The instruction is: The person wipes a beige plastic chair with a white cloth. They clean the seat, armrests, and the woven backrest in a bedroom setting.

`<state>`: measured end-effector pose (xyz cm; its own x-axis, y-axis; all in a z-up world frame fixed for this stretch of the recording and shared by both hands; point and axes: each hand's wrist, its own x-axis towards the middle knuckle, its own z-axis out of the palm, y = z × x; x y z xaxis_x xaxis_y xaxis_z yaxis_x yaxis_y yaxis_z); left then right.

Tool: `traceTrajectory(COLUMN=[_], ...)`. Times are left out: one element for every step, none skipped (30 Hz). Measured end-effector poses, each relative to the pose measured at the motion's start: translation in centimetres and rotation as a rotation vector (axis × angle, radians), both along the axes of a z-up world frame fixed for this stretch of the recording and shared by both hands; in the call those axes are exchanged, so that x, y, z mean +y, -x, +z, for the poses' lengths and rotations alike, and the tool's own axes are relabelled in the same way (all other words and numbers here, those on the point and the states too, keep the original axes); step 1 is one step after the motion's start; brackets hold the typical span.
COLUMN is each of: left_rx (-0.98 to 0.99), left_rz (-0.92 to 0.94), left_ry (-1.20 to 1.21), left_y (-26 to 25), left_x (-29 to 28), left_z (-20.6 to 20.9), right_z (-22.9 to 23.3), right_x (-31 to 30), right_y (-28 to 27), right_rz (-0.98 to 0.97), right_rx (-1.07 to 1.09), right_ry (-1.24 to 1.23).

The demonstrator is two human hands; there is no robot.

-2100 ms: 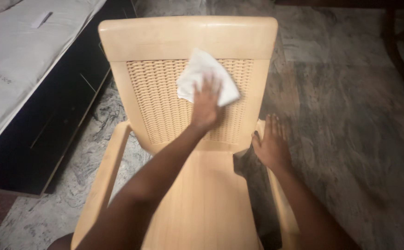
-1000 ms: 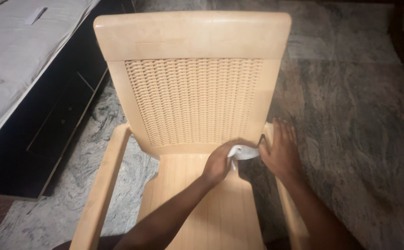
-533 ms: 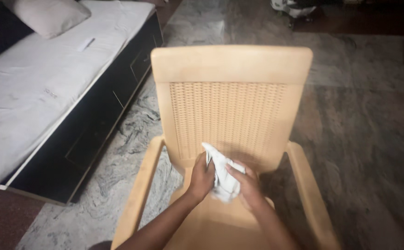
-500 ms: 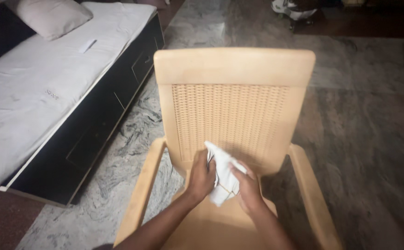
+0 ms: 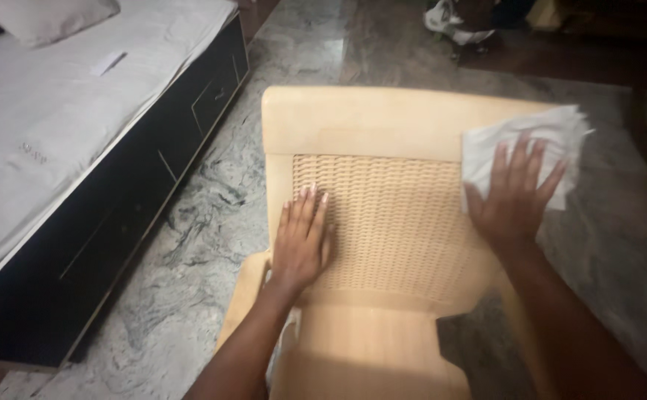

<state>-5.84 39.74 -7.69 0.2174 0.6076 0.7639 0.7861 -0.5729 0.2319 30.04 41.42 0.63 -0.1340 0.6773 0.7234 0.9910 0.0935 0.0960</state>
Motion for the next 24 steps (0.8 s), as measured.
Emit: traceTrajectory(left_rx=[-0.003,-0.015,-0.028,-0.041,-0.044,-0.049,-0.054,-0.061,-0.068,-0.08,-0.093,-0.107,-0.122,-0.092,-0.063,-0.033,0.019,0.071,0.122,0.104,0.086,0.07,0.007,-0.059], left_rz=[-0.011,-0.024,-0.038,-0.058,-0.043,-0.036,-0.029,-0.024,-0.018,-0.013,-0.049,-0.083,-0.117,-0.146,-0.175,-0.202,-0.254,-0.306,-0.359,-0.356,-0.354,-0.352,-0.319,-0.282], left_ry=[-0.011,-0.007,-0.002,-0.002,0.003,0.009,0.016,0.018,0.021,0.024,0.032,0.039,0.045,0.052,0.057,0.061,0.076,0.094,0.111,0.117,0.124,0.13,0.147,0.168], left_y=[0.1,0.3,0.3,0.2,0.2,0.1,0.0,0.1,0.2,0.2,0.3,0.3,0.2,0.0,-0.4,-0.8,-1.2,-1.6,-1.9,-2.0,-2.0,-1.9,-1.8,-1.7], left_x=[0.0,0.0,-0.2,0.0,0.2,0.2,0.2,0.2,0.2,0.2,0.0,-0.2,-0.5,-0.7,-1.0,-1.3,-1.4,-1.6,-1.8,-2.0,-2.0,-1.9,-1.8,-1.7], left_z=[-0.4,-0.6,-0.6,-0.6,-0.6,-0.6,-0.6,-0.6,-0.4,-0.4,-0.3,-0.1,0.1,0.3,0.5,0.7,0.8,0.9,0.9,1.0,1.0,1.0,0.9,0.6], right_z=[-0.8,-1.6,-2.7,-4.0,-5.3,-7.2,-9.0,-10.6,-12.1,-13.6,-15.1,-16.5,-17.7,-18.7,-19.5,-20.1,-20.5,-20.7,-20.6,-20.2,-19.6,-19.1,-18.9,-19.1], right_x=[0.9,1.6,2.5,3.7,5.0,5.3,5.5,5.6,5.6,4.8,3.8,2.7,1.2,0.0,-0.9,-1.6,-2.4,-3.2,-3.8,-4.5,-5.2,-5.9,-6.4,-6.7], right_y=[0.6,1.3,3.0,5.2,7.9,10.7,13.8,16.5,18.7,20.0,21.0,21.4,21.1,20.6,20.0,18.8,16.8,14.6,12.0,8.9,5.7,2.8,0.7,-0.6], right_rz=[-0.019,-0.043,-0.047,-0.058,-0.163,0.025,0.042,0.004,0.089,0.172,0.172,0.173,0.222,0.272,0.321,0.34,0.359,0.376,0.293,0.21,0.128,0.045,-0.038,-0.117], right_rx=[0.019,0.042,0.116,0.189,0.234,0.179,0.219,0.229,0.144,0.056,-0.007,-0.071,-0.096,-0.119,-0.142,-0.13,-0.118,-0.108,-0.124,-0.139,-0.155,-0.169,-0.184,-0.201], right_ry=[-0.049,-0.101,-0.072,-0.048,0.19,0.096,0.344,0.584,0.473,0.362,0.307,0.25,0.356,0.454,0.552,0.432,0.311,0.193,0.174,0.154,0.134,0.114,0.093,0.074])
